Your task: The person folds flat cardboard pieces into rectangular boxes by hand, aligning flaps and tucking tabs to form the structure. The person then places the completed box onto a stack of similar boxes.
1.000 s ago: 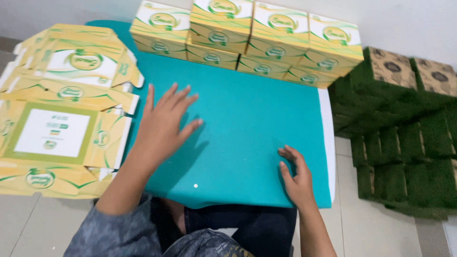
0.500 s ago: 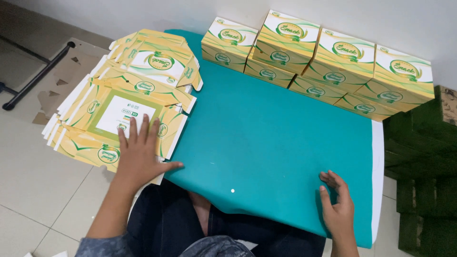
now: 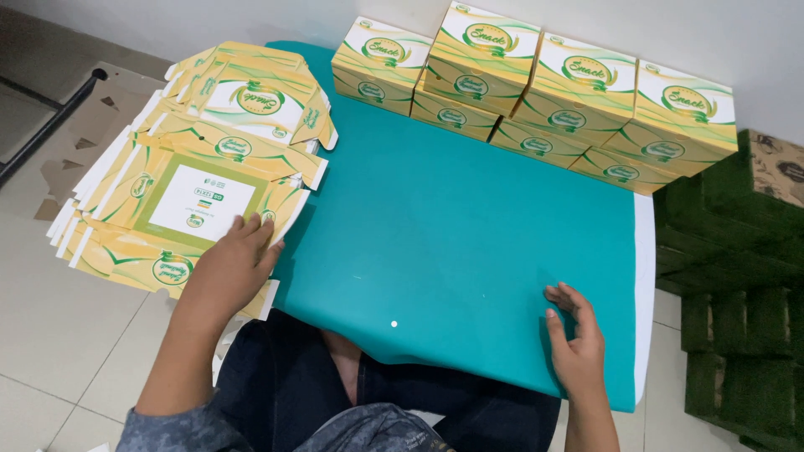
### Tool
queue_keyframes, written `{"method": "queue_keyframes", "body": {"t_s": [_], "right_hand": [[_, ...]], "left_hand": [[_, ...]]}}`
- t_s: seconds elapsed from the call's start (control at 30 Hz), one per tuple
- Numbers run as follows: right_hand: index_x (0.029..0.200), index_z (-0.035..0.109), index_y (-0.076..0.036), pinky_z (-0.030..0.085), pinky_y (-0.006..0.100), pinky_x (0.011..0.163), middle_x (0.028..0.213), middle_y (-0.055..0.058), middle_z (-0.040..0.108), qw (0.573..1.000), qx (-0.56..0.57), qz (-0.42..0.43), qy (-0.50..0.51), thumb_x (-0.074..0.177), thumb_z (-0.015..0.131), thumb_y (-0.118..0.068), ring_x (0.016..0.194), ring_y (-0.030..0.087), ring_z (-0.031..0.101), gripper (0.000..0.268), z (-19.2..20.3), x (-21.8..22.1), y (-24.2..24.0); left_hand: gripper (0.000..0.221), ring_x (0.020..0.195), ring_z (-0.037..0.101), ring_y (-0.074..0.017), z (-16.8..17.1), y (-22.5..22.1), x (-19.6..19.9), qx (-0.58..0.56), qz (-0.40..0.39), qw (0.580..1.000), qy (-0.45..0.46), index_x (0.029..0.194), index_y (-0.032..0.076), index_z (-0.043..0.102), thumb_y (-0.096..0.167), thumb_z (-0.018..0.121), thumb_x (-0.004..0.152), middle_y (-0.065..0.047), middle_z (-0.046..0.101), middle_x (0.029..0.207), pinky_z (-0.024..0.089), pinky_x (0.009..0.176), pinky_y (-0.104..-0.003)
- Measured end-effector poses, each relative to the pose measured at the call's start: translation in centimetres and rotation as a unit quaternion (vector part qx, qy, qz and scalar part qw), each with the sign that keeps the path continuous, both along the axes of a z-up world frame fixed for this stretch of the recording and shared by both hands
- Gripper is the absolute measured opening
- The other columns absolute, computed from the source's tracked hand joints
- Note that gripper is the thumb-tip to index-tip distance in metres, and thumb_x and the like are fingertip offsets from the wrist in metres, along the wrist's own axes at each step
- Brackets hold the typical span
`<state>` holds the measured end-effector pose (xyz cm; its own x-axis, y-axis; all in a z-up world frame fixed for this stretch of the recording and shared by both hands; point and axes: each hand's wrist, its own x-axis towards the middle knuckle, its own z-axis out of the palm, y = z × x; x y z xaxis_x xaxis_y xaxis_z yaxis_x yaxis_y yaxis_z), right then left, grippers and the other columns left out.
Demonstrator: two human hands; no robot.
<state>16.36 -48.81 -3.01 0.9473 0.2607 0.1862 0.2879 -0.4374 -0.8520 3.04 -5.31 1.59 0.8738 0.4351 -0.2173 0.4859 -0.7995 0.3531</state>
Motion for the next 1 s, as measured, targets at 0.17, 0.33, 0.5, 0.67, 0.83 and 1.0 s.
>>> {"method": "queue_keyframes", "body": {"t_s": [0.17,0.33,0.5,0.67,0.83,1.0], "right_hand": [[0.131,0.046,-0.003,0.044,0.036,0.1,0.124,0.014,0.06,1.0,-0.005,0.006,-0.015,0.092,0.051,-0.012,0.117,0.023,0.056,0.041,-0.1,-0.1,-0.2],[0.131,0.046,-0.003,0.044,0.036,0.1,0.123,0.013,0.06,1.0,0.002,0.007,-0.016,0.092,0.052,-0.011,0.117,0.023,0.057,0.04,-0.1,-0.2,-0.2],[0.13,0.047,-0.003,0.045,0.036,0.1,0.124,0.013,0.059,1.0,-0.002,0.01,-0.022,0.092,0.051,-0.011,0.117,0.023,0.056,0.039,0.0,-0.2,-0.1],[0.131,0.047,-0.004,0.044,0.036,0.1,0.124,0.013,0.059,1.0,-0.008,0.01,-0.023,0.093,0.051,-0.013,0.117,0.023,0.056,0.039,0.0,-0.3,-0.2],[0.131,0.047,-0.005,0.044,0.037,0.1,0.124,0.013,0.059,1.0,-0.008,0.011,-0.021,0.092,0.051,-0.013,0.117,0.023,0.056,0.04,0.2,-0.4,-0.1],[0.133,0.043,-0.003,0.045,0.037,0.099,0.124,0.015,0.058,0.999,0.011,0.016,-0.026,0.092,0.051,-0.012,0.116,0.025,0.056,0.042,-0.1,-0.2,-0.2]], "left_hand": [[0.019,0.076,0.067,-0.024,-1.4,-1.5,-1.1,0.282,0.038,0.941,-0.183,0.108,0.02,0.07,0.026,0.055,0.098,0.002,0.07,0.094,0.046,0.046,-0.038],[0.008,0.077,0.066,-0.0117,-1.1,-1.5,-1.9,0.368,0.082,0.878,-0.295,0.089,0.023,0.072,0.026,0.074,0.096,0.008,0.069,0.083,0.036,0.045,-0.027],[0.01,0.089,0.054,-0.0251,1.3,-1.4,-1.6,0.061,0.143,0.951,-0.267,0.087,0.012,0.062,0.018,0.069,0.084,-0.004,0.058,0.09,0.039,0.078,-0.041],[0.008,0.092,0.053,-0.0152,3.8,-2.3,-1.5,-0.165,0.215,0.927,-0.26,0.091,0.012,0.061,0.02,0.063,0.091,-0.002,0.059,0.094,0.043,0.078,-0.031],[0.008,0.1,0.055,-0.0246,3.4,-1.9,-1.6,-0.011,0.132,0.88,-0.455,0.1,0.003,0.058,0.009,0.063,0.103,-0.009,0.059,0.102,0.041,0.085,-0.035],[0.005,0.114,0.062,-0.0283,5.1,-1.6,-0.8,-0.049,0.102,0.917,-0.383,0.103,0.007,0.048,0.008,0.051,0.1,-0.011,0.062,0.127,0.047,0.086,-0.039]]}}
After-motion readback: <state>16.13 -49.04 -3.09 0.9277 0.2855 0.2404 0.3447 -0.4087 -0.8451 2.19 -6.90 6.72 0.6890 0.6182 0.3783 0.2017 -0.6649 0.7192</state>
